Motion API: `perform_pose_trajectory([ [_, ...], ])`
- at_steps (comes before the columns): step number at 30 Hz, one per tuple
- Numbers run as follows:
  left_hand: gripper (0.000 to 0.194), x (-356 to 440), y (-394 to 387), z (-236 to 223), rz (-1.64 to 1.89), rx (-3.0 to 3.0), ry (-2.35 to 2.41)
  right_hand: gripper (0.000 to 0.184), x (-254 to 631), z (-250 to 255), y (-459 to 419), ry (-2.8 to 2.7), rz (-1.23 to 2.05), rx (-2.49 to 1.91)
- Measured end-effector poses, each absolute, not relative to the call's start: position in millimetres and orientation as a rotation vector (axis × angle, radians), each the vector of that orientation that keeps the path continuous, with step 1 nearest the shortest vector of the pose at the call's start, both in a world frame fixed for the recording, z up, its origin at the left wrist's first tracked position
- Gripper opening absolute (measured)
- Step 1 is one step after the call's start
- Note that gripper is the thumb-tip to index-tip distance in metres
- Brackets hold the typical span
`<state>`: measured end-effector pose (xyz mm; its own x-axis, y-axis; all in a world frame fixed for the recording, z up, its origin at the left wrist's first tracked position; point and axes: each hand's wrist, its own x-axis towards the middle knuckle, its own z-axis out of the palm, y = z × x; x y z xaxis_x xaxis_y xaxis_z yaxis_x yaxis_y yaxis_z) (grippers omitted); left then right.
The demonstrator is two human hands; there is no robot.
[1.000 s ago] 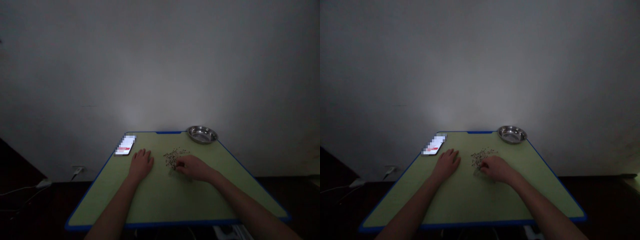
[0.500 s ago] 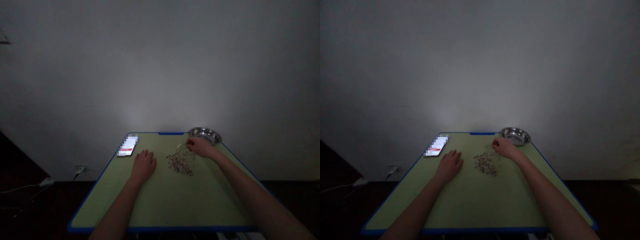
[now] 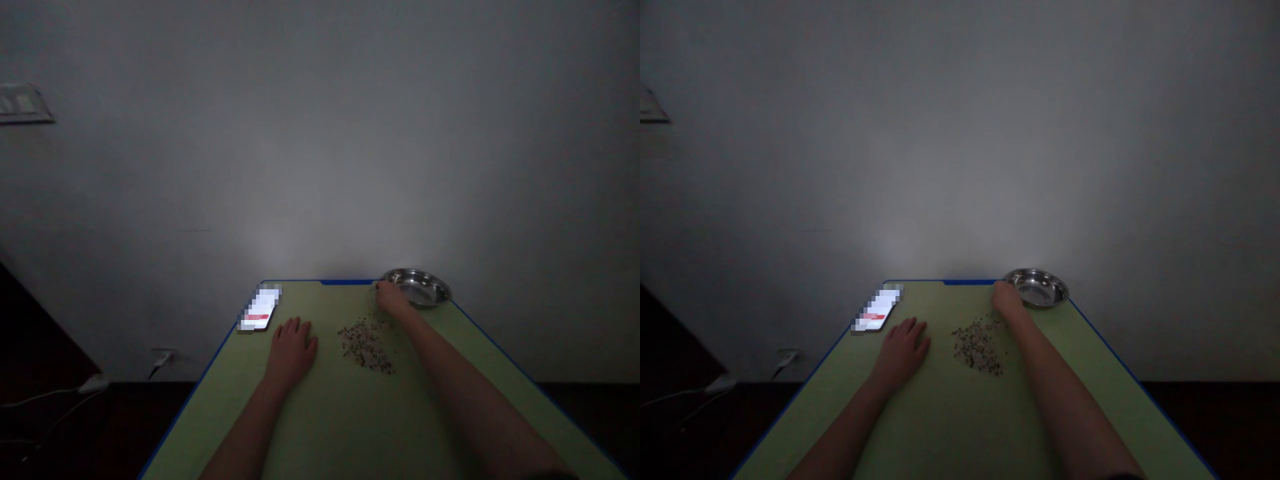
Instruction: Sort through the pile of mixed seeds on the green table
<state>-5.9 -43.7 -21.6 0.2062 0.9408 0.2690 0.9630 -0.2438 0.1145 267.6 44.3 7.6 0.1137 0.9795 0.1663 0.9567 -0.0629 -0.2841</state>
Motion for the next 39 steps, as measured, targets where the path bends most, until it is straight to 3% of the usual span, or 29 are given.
perform_pose_trajectory([
  [27,0.037,-9.3,-43.8,-21.2,-0.547,-2.405,-1.948,0.03,201.5,-11.4,58.7,-2.027,0.294,-1.762],
  [39,0.03,-14.0,-37.0,-22.2,-0.933,-2.417,-2.015,0.03,174.7,-8.6,57.5,-2.196,0.363,-1.564],
])
